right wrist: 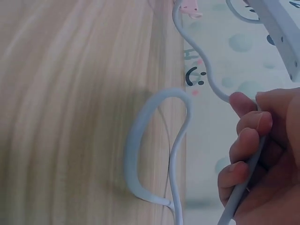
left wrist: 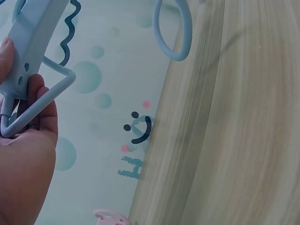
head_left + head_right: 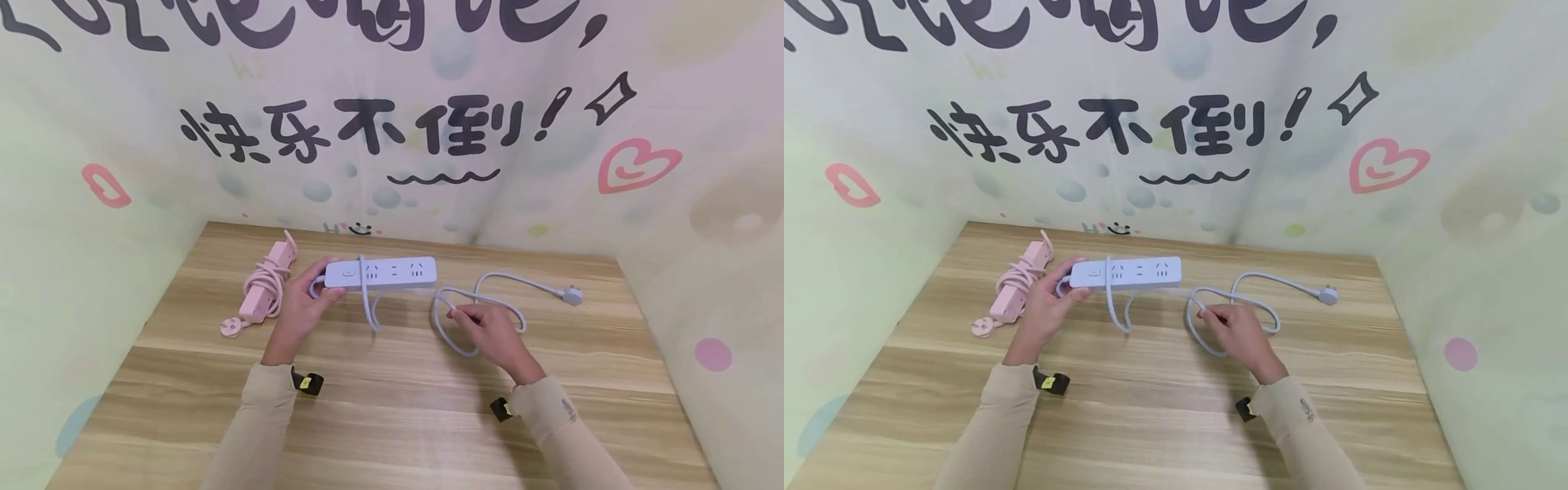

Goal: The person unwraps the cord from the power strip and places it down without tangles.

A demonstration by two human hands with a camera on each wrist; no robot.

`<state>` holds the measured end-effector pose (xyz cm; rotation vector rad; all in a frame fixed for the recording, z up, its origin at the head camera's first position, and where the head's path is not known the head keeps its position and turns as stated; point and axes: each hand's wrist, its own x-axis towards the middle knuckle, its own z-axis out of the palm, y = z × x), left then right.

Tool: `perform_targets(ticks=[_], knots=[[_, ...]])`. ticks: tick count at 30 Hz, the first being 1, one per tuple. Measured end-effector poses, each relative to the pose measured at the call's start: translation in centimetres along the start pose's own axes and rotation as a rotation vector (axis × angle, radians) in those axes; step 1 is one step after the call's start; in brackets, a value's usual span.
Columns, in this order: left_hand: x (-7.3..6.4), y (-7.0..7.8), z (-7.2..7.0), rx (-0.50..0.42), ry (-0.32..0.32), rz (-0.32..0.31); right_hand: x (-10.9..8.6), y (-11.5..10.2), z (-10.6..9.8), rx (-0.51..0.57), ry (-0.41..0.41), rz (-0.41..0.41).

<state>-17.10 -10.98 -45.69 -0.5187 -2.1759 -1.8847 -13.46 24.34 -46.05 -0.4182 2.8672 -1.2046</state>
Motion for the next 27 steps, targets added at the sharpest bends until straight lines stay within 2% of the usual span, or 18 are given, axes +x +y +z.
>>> perform_targets(ticks=[7,10,16,20,24,27], knots=[[0.0,-0.1,0.2,0.014,0.011,-0.001,-1.4,-0.1,0.0,0.009,-0.06,0.038],[0.0,-0.1,0.2,0.013,0.013,-0.008,-1.9,-0.3,-0.2,0.036,-0.071,0.021],[0.0,-0.2,0.2,0.013,0.018,-0.027,-2.5,-1.3,-1.2,0.105,-0.051,-0.133],[0.0,-0.2,0.3,0.049,0.028,-0.052,-2.8,-2.5,-2.2,0.104,-0.036,-0.233],[0.0,-0.1,0.4,0.073,0.03,-0.1,-3.0,-3.9,-3.3,0.109,-0.027,-0.307],[0.0,-0.2,0.5,0.072,0.026,-0.108,-3.1,-4.9,-4.3,0.127,-0.006,-0.361]])
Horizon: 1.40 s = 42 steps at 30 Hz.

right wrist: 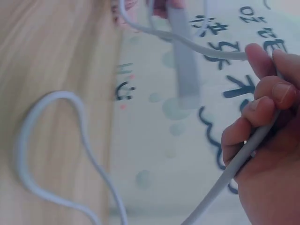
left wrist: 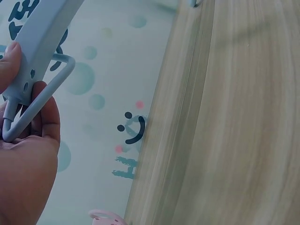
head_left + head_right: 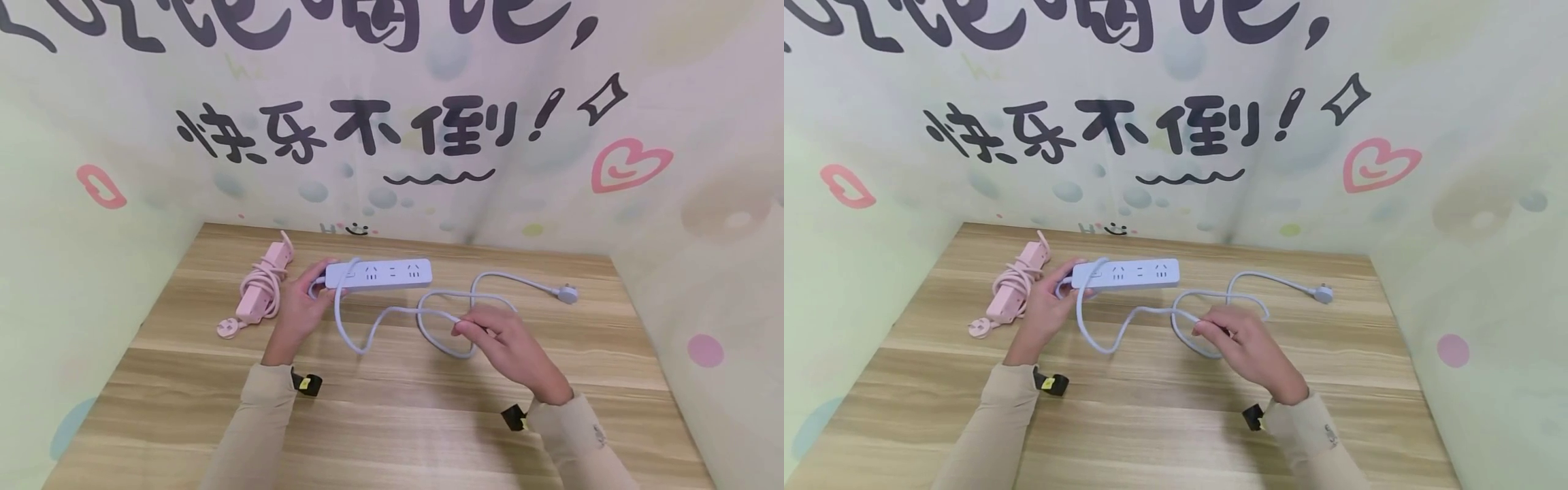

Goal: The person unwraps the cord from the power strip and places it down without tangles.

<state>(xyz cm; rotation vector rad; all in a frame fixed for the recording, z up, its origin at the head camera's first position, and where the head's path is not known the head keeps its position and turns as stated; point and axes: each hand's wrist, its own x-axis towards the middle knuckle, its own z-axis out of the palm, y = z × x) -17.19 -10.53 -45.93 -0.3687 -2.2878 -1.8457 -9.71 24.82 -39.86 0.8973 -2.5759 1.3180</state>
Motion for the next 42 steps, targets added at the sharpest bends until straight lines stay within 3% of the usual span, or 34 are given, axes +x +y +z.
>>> perform_targets(ticks=[7,10,16,23,28,35,39,42], knots=[[0.0,-0.1,0.0,-0.012,0.018,0.044,1.6,-2.4,-1.6,0.045,0.153,-0.251],[-0.1,0.0,0.0,-0.006,0.018,0.028,2.5,-3.3,-2.1,0.068,0.251,-0.285],[-0.4,0.1,-0.1,0.025,-0.03,-0.023,4.2,-4.0,-2.7,0.068,0.452,-0.089],[-0.7,0.5,-0.3,0.115,-0.11,-0.103,5.6,-3.1,-3.1,0.053,0.585,0.118],[-0.9,0.7,-0.4,0.117,-0.13,-0.113,6.7,-1.3,-3.5,0.063,0.624,0.232],[-1.1,0.5,-0.5,0.063,-0.133,-0.076,7.2,2.5,-4.1,0.048,0.66,0.359],[-1.1,0.3,-0.7,-0.03,-0.104,-0.107,6.6,4.6,-4.1,0.026,0.634,0.415],[-1.1,0.3,-0.9,-0.097,-0.043,-0.138,5.6,5.7,-3.8,0.027,0.591,0.492]])
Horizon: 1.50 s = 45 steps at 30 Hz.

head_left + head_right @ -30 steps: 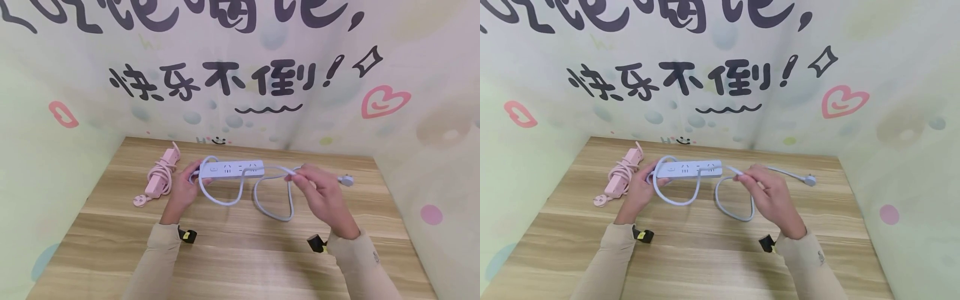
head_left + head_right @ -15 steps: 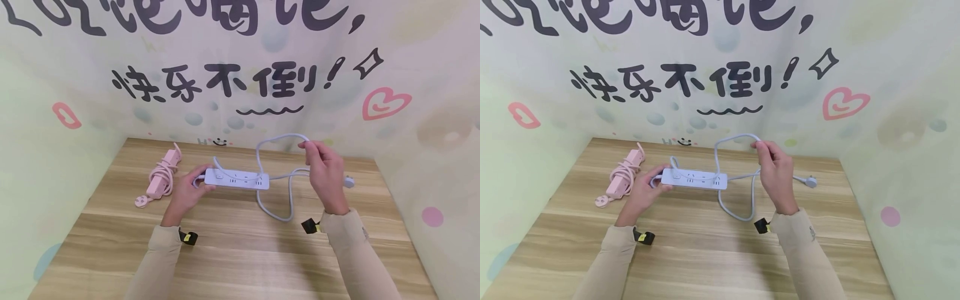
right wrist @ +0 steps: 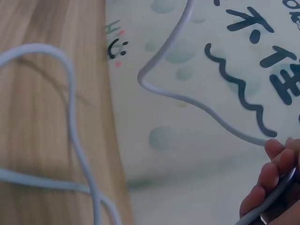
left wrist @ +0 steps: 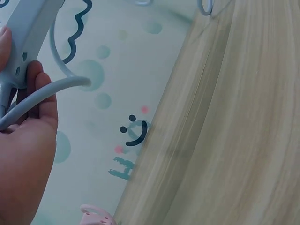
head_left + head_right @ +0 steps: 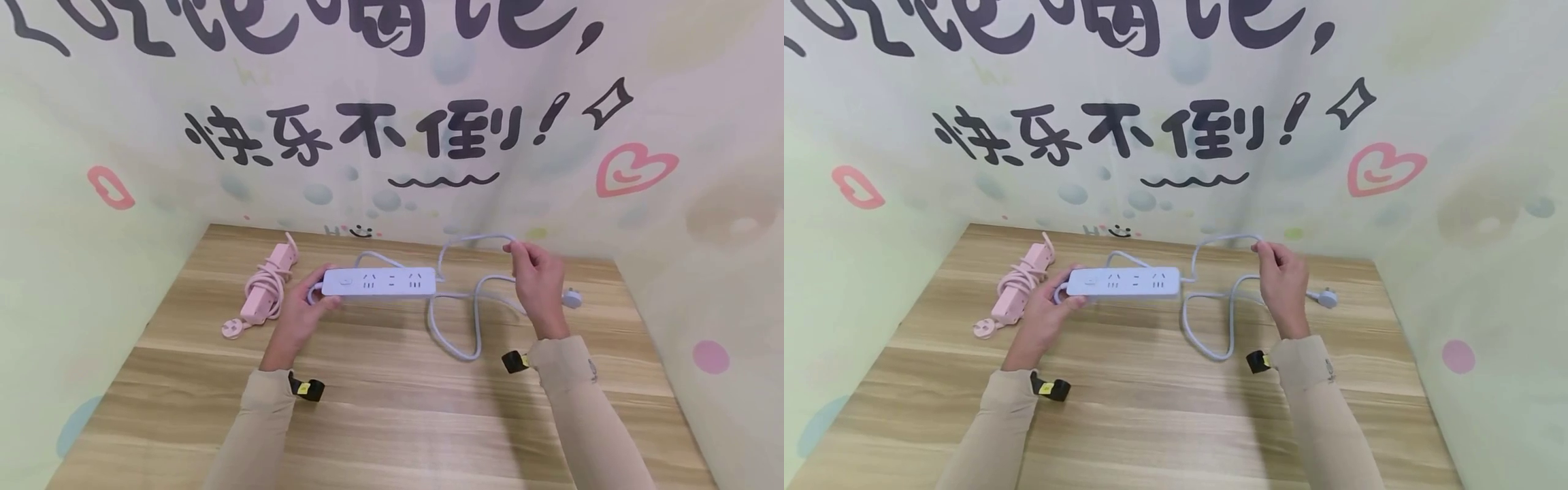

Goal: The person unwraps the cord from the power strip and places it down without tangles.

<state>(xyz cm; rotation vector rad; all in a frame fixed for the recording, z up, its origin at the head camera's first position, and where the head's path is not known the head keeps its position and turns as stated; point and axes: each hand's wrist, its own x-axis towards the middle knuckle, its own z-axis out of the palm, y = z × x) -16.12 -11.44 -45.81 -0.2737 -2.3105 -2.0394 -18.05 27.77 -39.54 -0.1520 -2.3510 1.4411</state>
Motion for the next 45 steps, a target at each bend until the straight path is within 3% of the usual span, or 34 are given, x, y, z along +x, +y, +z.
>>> perform_targets(ticks=[4,10,17,24,30,34,40,45], knots=[[0.1,-0.2,0.0,-0.057,0.093,-0.031,-1.2,1.4,-0.6,-0.024,-0.029,0.07],[0.2,-0.8,0.0,-0.09,0.166,-0.055,-3.6,2.1,-1.0,-0.054,-0.074,0.049],[0.4,-1.3,0.6,-0.053,0.182,-0.095,-6.6,2.5,-0.7,-0.096,-0.194,0.077],[0.5,-2.0,1.0,-0.046,0.193,-0.107,-9.0,3.8,0.2,-0.083,-0.245,0.07],[0.4,-2.7,1.1,0.063,0.218,-0.104,-10.4,4.9,0.6,-0.01,-0.275,0.038],[0.3,-3.0,1.3,0.151,0.221,-0.103,-11.1,5.8,0.8,0.016,-0.316,0.059],[0.1,-3.4,1.9,0.213,0.229,-0.101,-11.9,6.9,1.3,-0.043,-0.416,0.085],[0.2,-3.5,2.9,0.331,0.237,-0.106,-12.3,7.8,1.7,-0.157,-0.481,-0.02]])
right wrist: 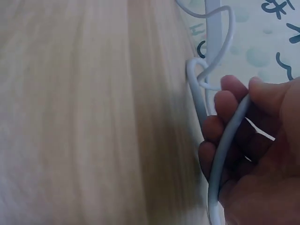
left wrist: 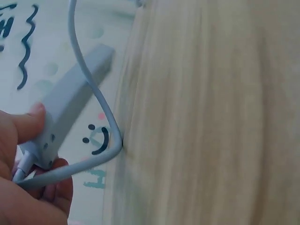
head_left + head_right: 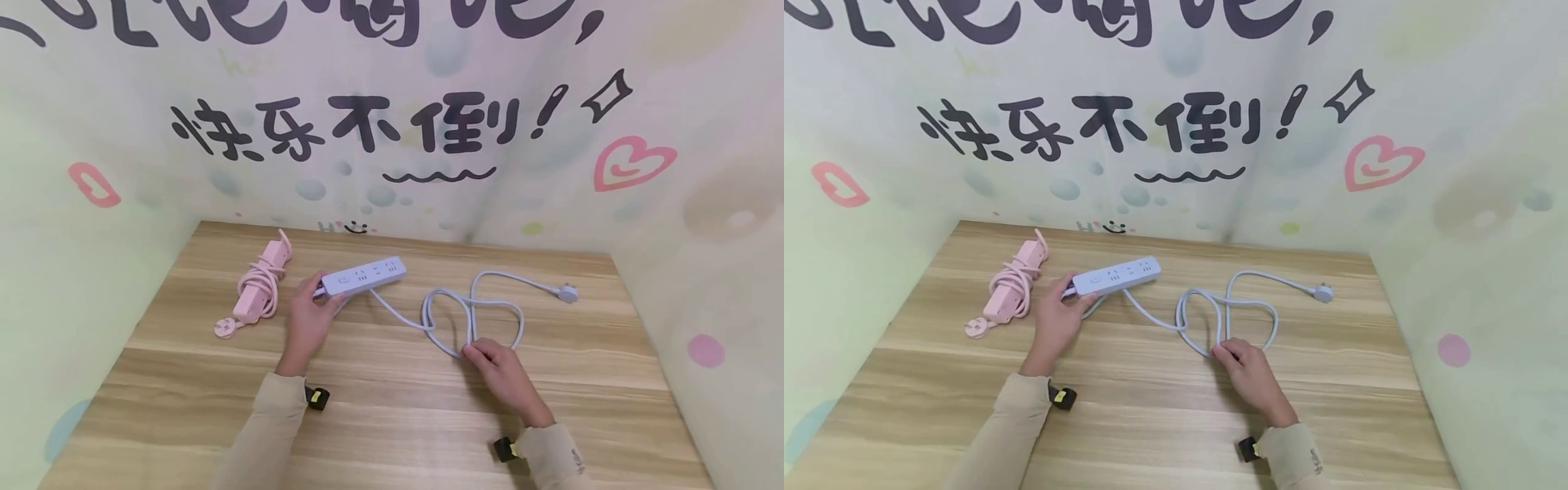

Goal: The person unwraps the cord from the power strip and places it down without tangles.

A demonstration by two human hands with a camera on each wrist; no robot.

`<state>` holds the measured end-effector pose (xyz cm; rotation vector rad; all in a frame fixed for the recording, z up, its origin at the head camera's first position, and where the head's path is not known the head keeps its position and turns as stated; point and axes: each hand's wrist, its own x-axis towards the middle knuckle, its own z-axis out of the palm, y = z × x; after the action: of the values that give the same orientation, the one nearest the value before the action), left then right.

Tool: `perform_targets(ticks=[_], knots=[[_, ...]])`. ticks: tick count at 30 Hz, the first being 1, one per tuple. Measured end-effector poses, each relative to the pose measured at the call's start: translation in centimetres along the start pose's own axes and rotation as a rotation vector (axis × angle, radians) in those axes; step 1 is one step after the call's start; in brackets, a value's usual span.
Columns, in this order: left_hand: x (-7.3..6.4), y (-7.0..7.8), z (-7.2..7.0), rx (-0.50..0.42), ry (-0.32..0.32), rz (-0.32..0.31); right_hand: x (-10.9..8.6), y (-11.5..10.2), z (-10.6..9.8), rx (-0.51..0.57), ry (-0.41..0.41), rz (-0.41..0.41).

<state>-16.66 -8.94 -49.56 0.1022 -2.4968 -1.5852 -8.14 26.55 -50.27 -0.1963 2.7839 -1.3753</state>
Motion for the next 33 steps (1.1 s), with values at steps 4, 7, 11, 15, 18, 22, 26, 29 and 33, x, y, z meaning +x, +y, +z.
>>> perform_targets(ticks=[4,7,11,15,18,22,26,29,33], knots=[[-0.2,0.4,0.3,0.11,0.003,-0.02,0.2,0.3,0.5,-0.064,0.001,-0.055],[-0.3,0.6,0.4,0.156,0.018,-0.032,0.4,0.4,0.6,-0.083,0.01,-0.08],[-0.7,0.9,0.5,0.244,0.016,-0.035,0.5,0.5,0.7,-0.107,0.017,-0.1],[-1.6,1.3,0.9,0.316,0.009,-0.021,0.5,0.6,0.9,-0.107,0.021,-0.098],[-2.4,1.6,1.4,0.341,0.021,0.018,0.5,0.7,1.0,-0.105,0.023,-0.091],[-3.3,2.1,2.2,0.372,0.031,0.073,0.5,0.6,1.0,-0.111,0.024,-0.091],[-3.9,2.4,2.9,0.407,0.004,0.086,0.3,0.5,0.8,-0.108,0.013,-0.069],[-4.0,2.5,3.0,0.415,-0.011,0.082,0.3,0.2,0.8,-0.091,0.015,-0.053],[-3.9,2.8,2.7,0.403,-0.03,0.088,0.2,-0.2,0.8,-0.08,0.016,-0.037]])
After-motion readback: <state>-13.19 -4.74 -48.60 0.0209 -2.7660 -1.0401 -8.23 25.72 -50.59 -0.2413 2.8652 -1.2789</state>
